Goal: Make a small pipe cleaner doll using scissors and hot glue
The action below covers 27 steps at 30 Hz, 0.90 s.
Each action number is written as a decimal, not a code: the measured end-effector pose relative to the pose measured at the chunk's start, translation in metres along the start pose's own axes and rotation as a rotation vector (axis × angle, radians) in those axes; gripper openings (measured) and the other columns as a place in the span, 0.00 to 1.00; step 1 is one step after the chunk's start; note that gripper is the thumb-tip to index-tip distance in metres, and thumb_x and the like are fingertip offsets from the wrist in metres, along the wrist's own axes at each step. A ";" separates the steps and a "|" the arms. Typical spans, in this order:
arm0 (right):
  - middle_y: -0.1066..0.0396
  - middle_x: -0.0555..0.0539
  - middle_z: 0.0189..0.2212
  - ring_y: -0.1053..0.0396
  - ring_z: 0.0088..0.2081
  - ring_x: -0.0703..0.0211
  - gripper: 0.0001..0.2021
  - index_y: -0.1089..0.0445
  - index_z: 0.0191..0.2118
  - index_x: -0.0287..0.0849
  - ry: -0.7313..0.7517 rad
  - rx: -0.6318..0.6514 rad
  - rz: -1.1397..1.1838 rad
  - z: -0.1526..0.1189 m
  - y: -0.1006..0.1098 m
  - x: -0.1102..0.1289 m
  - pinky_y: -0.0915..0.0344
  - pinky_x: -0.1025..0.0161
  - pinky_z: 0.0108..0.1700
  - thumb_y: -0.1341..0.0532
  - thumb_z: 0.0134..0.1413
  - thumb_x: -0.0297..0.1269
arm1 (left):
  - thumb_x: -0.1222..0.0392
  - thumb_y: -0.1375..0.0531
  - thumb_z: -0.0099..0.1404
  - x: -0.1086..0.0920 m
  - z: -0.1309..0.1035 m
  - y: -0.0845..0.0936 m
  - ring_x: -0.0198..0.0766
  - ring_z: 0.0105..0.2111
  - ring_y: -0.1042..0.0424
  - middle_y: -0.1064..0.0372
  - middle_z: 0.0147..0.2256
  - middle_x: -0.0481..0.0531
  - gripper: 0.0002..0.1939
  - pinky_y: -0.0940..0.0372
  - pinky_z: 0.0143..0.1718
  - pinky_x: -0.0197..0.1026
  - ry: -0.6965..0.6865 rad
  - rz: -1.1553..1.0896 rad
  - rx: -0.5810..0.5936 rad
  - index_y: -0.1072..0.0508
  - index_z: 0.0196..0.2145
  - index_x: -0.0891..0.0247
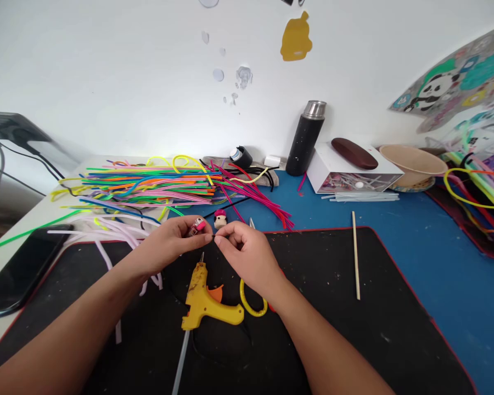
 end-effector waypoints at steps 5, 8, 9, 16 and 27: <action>0.41 0.58 0.21 0.42 0.21 0.64 0.10 0.26 0.39 0.44 -0.014 0.003 -0.014 0.001 -0.001 -0.001 0.45 0.64 0.25 0.36 0.61 0.45 | 0.48 0.32 0.63 0.001 0.001 -0.001 0.34 0.28 0.46 0.41 0.27 0.42 0.15 0.49 0.31 0.38 -0.003 0.067 0.014 0.25 0.34 0.62; 0.41 0.58 0.21 0.43 0.22 0.64 0.09 0.26 0.39 0.44 -0.014 0.012 -0.027 0.001 0.000 0.000 0.46 0.64 0.25 0.36 0.62 0.45 | 0.43 0.32 0.63 0.000 0.001 0.001 0.34 0.28 0.45 0.40 0.27 0.43 0.19 0.49 0.30 0.38 0.002 0.087 0.014 0.25 0.33 0.62; 0.41 0.58 0.21 0.43 0.22 0.64 0.09 0.26 0.39 0.44 -0.016 0.015 -0.033 0.001 0.000 0.001 0.46 0.65 0.26 0.36 0.62 0.44 | 0.41 0.32 0.63 0.000 0.001 0.003 0.34 0.28 0.45 0.40 0.27 0.43 0.20 0.49 0.30 0.38 0.006 0.096 0.003 0.25 0.33 0.62; 0.40 0.58 0.20 0.42 0.23 0.63 0.05 0.25 0.36 0.45 -0.043 0.123 -0.286 0.001 0.003 0.001 0.48 0.64 0.27 0.37 0.64 0.37 | 0.38 0.34 0.65 -0.004 0.001 0.020 0.34 0.27 0.48 0.46 0.25 0.42 0.23 0.52 0.29 0.38 -0.031 0.203 -0.140 0.31 0.29 0.61; 0.26 0.51 0.24 0.32 0.28 0.58 0.07 0.19 0.40 0.45 -0.050 0.205 -0.851 0.002 -0.001 0.011 0.48 0.61 0.31 0.35 0.64 0.29 | 0.42 0.40 0.67 -0.002 0.004 0.021 0.35 0.24 0.48 0.49 0.22 0.42 0.23 0.54 0.28 0.41 -0.086 0.476 -0.178 0.41 0.25 0.58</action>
Point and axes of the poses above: each hand's wrist, its own z-axis towards the middle knuckle, its own y-axis out of the back of the hand, x = y × z, the point moved 3 cm from there along z, towards the middle knuckle
